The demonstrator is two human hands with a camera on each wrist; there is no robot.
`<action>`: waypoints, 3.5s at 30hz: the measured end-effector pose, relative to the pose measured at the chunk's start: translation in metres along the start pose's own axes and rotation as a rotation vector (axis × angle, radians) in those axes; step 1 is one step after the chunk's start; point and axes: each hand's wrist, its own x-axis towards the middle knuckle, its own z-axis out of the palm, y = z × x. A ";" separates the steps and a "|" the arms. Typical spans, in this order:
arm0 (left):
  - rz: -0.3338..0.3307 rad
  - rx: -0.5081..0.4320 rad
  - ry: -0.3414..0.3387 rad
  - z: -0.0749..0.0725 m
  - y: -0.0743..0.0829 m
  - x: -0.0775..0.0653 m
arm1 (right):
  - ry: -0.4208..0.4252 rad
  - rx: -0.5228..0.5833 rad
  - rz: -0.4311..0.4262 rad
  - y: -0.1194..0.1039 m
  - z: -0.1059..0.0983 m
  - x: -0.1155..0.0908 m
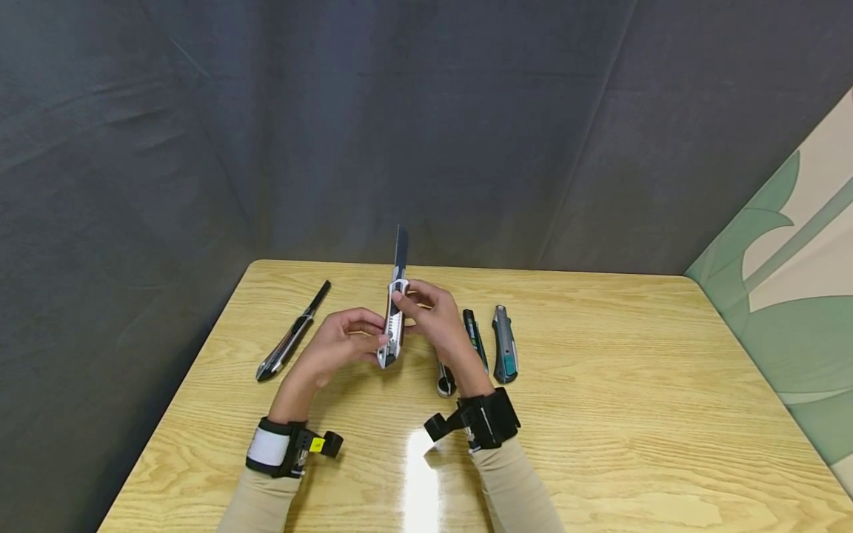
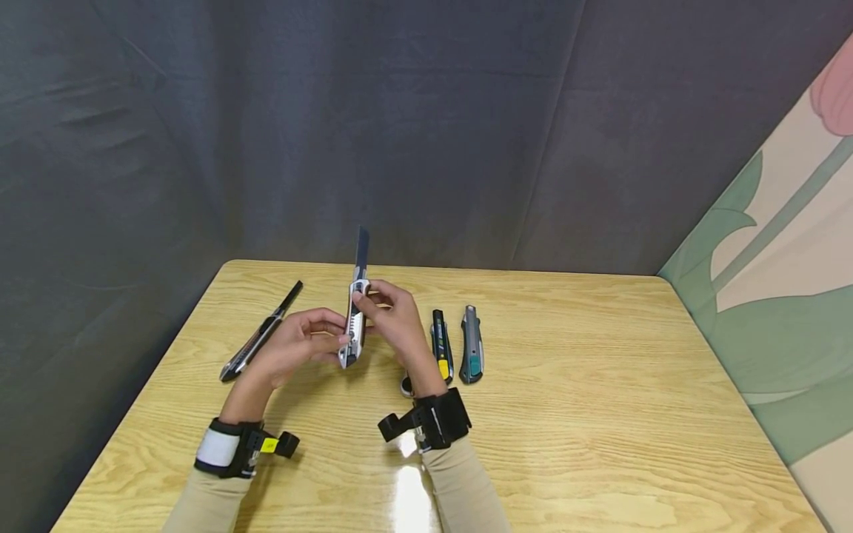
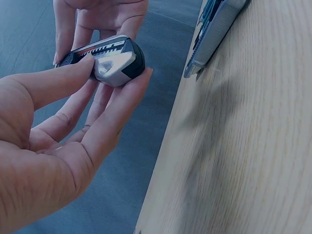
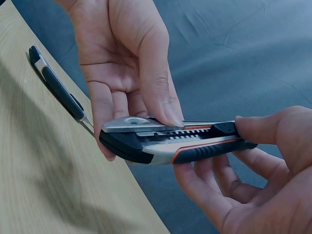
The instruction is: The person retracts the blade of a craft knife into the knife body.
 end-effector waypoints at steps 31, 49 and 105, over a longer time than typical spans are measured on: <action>0.012 0.023 -0.047 -0.001 -0.002 0.000 | -0.037 0.002 -0.014 0.000 0.000 -0.001; 0.016 0.020 -0.014 -0.001 -0.001 0.000 | -0.063 -0.003 0.076 0.003 -0.002 -0.002; -0.028 -0.017 -0.021 0.004 0.004 0.000 | -0.167 -0.095 0.102 0.000 -0.008 -0.004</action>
